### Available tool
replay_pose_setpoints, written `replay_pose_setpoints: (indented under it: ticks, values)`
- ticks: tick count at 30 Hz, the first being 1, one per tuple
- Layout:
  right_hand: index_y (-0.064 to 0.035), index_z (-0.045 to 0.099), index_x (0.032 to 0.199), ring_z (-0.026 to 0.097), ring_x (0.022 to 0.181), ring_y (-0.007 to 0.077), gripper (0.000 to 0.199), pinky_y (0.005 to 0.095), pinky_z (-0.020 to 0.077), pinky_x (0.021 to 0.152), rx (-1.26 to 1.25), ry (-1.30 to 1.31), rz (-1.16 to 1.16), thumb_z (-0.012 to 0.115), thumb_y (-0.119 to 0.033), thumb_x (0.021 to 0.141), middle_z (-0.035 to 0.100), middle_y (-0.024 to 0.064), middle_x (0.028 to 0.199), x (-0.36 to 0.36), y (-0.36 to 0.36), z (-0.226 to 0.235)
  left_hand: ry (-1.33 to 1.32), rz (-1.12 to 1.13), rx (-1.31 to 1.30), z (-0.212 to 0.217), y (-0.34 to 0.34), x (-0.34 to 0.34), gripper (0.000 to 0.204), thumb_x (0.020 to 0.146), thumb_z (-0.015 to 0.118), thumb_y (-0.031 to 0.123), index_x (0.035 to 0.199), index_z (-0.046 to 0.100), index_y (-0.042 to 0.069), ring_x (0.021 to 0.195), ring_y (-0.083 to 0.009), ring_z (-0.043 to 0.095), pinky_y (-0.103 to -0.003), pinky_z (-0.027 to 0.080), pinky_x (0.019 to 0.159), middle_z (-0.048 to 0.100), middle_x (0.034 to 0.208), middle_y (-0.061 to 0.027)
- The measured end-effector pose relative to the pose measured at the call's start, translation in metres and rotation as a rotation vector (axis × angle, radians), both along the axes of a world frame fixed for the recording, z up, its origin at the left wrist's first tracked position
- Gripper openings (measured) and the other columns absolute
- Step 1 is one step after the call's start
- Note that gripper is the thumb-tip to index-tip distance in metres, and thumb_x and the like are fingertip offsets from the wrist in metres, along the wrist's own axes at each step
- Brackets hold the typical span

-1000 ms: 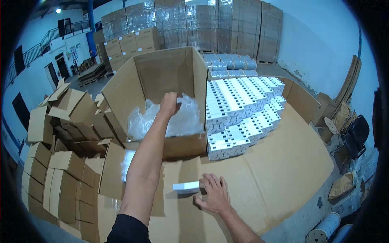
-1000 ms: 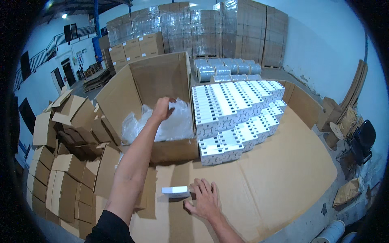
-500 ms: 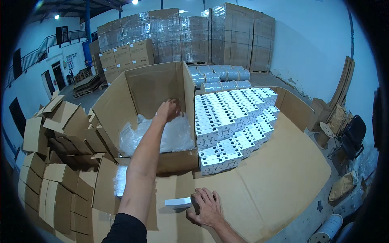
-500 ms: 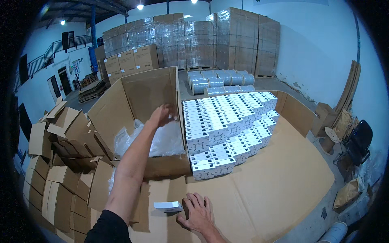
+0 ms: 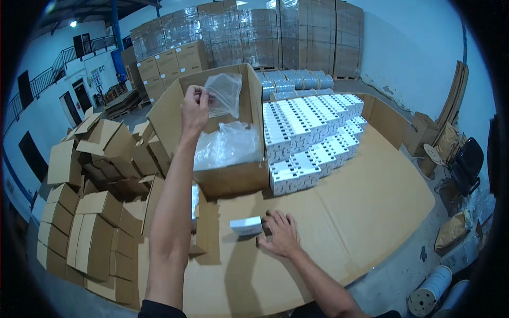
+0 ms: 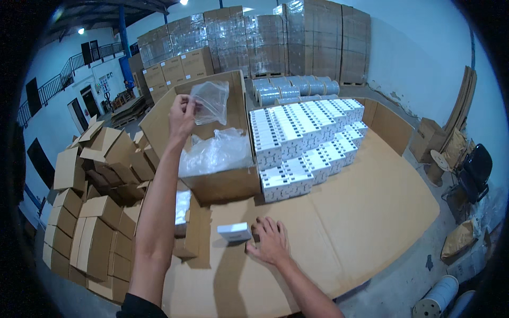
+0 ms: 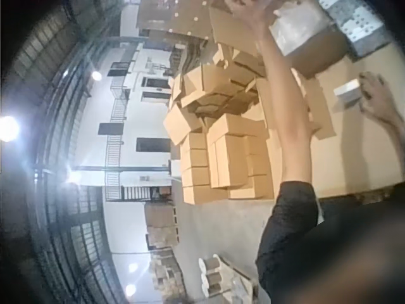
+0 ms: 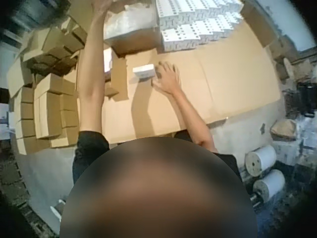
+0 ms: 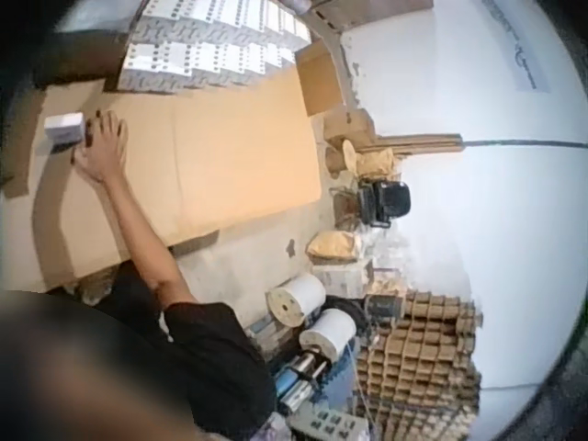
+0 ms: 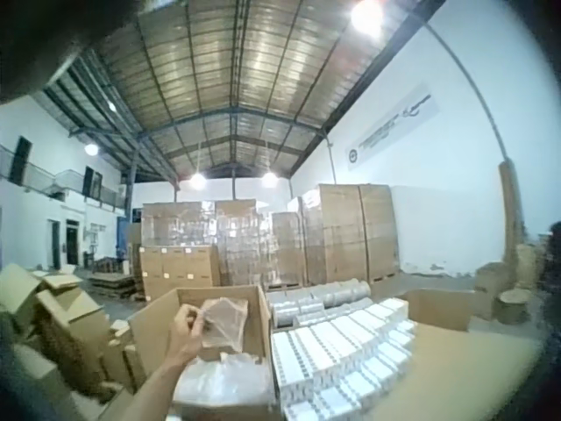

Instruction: Putting small white boxes into individual plastic bags and then into a larger cardboard shipping box.

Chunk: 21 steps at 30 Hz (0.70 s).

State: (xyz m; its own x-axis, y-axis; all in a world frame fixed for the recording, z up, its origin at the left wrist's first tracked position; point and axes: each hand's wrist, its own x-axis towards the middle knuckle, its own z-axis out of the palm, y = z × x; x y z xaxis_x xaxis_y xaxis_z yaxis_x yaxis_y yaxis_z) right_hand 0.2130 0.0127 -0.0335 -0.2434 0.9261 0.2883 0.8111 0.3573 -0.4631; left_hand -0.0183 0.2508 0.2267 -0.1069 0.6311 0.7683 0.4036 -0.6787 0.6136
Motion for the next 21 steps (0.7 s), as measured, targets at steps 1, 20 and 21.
replay_pose_setpoints:
  ticks: [1,20,21]
  values:
    - [-0.0078,0.058,0.126,0.040,0.139,0.0308,0.060,0.0575,0.0258,0.116,0.030,0.034,0.010,0.070,-0.042,0.078,0.052,0.0132,0.140,0.003,0.000,0.002,-0.088,-0.060,-0.021,-0.004,-0.021,0.002,0.012,0.103,0.054,0.012,0.103,0.057,0.000,0.081,-0.0157,0.071,-0.032,0.057,0.072,0.072,0.089,-0.0106]
    - [0.0023,0.063,0.116,0.064,0.073,0.0122,0.028,0.0309,0.0535,0.068,-0.294,0.725,0.062,0.071,-0.011,0.091,0.072,0.0091,0.088,-0.016,-0.076,0.016,-0.386,-0.180,-0.635,-0.268,-0.323,0.044,0.019,0.107,0.052,0.019,0.114,0.047,0.002,0.080,-0.0119,0.062,-0.028,0.053,0.073,0.063,0.092,-0.0076]
    - [0.0014,0.064,0.114,0.064,0.074,0.0116,0.026,0.0306,0.0534,0.068,-0.302,0.736,0.073,0.070,-0.012,0.093,0.071,0.0083,0.088,-0.014,-0.076,0.011,-0.375,-0.187,-0.682,-0.263,-0.326,0.047,0.020,0.107,0.052,0.022,0.111,0.048,0.002,0.077,-0.0111,0.059,-0.028,0.050,0.070,0.062,0.088,-0.0061]
